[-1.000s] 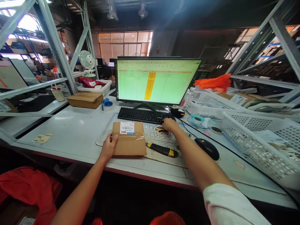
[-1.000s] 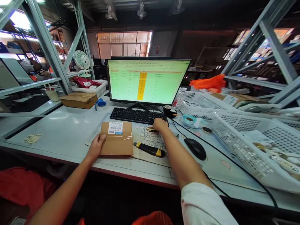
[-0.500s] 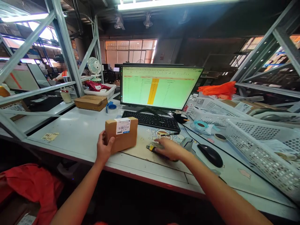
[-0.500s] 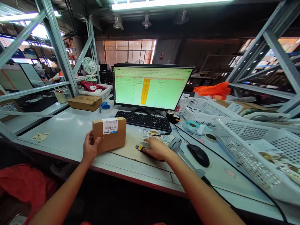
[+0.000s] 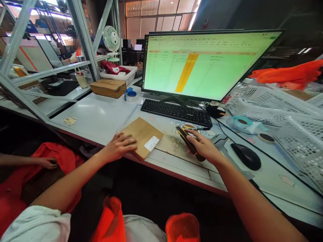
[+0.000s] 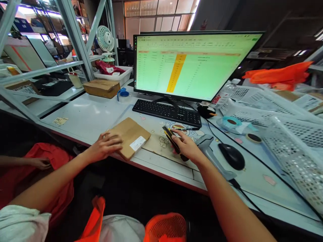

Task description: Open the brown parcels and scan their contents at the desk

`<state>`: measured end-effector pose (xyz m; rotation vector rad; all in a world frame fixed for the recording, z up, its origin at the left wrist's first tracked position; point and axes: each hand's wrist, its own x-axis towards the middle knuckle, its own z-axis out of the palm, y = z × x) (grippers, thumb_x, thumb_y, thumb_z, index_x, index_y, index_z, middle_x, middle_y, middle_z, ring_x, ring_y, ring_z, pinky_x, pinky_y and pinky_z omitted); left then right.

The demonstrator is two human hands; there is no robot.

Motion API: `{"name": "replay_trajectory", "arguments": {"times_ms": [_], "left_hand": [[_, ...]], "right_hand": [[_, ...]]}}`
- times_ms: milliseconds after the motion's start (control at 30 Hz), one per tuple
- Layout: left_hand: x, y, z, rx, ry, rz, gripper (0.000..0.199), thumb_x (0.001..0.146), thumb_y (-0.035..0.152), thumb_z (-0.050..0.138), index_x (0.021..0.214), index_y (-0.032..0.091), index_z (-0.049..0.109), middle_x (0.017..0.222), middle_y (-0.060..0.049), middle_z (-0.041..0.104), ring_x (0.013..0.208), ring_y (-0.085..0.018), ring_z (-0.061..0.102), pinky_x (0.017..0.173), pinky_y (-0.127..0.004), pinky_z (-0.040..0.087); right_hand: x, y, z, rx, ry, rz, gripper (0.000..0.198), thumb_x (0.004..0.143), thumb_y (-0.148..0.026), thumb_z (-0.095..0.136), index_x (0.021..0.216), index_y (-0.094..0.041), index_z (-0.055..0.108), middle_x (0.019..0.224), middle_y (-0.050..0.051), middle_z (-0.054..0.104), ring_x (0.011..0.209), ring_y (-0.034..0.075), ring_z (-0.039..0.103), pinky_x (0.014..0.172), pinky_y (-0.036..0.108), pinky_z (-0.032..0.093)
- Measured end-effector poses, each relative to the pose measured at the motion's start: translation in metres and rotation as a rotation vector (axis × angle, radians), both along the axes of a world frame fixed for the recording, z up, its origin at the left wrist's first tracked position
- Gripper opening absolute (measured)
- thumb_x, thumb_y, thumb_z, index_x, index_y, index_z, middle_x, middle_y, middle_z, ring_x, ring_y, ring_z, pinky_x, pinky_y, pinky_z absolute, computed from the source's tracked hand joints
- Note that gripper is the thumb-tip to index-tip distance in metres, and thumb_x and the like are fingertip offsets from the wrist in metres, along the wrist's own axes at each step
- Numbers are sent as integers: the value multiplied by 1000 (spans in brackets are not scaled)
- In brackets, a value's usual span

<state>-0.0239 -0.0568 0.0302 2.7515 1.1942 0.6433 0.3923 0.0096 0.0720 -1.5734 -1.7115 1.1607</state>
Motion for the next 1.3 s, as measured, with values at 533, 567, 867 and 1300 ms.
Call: {"name": "replay_trajectory", "arguments": {"times_ms": [533, 567, 867, 1300], "left_hand": [[10, 126, 8, -502, -818, 375, 82, 55, 36, 95, 130, 20, 66, 162, -15, 45, 153, -36, 38, 129, -45, 26], [10, 134, 10, -548, -824, 346, 82, 52, 35, 96, 127, 21, 68, 163, -14, 43, 154, -36, 36, 130, -44, 25], [10, 173, -9, -794, -891, 256, 75, 73, 36, 79, 142, 19, 56, 132, -11, 64, 104, -28, 68, 99, -46, 56], [18, 180, -4, -755, -916, 335, 48, 71, 29, 73, 117, 18, 65, 111, -4, 66, 89, -19, 62, 86, -33, 53]], "right_hand": [[-94, 50, -11, 180, -387, 201, 49, 98, -40, 60, 142, -20, 60, 82, 4, 71, 71, 20, 66, 65, 28, 52], [-93, 50, -13, 214, -434, 197, 43, 97, -37, 60, 135, -17, 65, 90, 7, 74, 81, 22, 68, 73, 30, 53], [-87, 30, -32, 319, -387, 182, 37, 91, -28, 60, 124, -19, 70, 109, 7, 76, 91, 23, 67, 82, 28, 48], [-92, 8, -35, 358, -265, 149, 42, 85, -32, 60, 122, -15, 72, 100, 7, 76, 82, 22, 67, 79, 30, 50]]}}
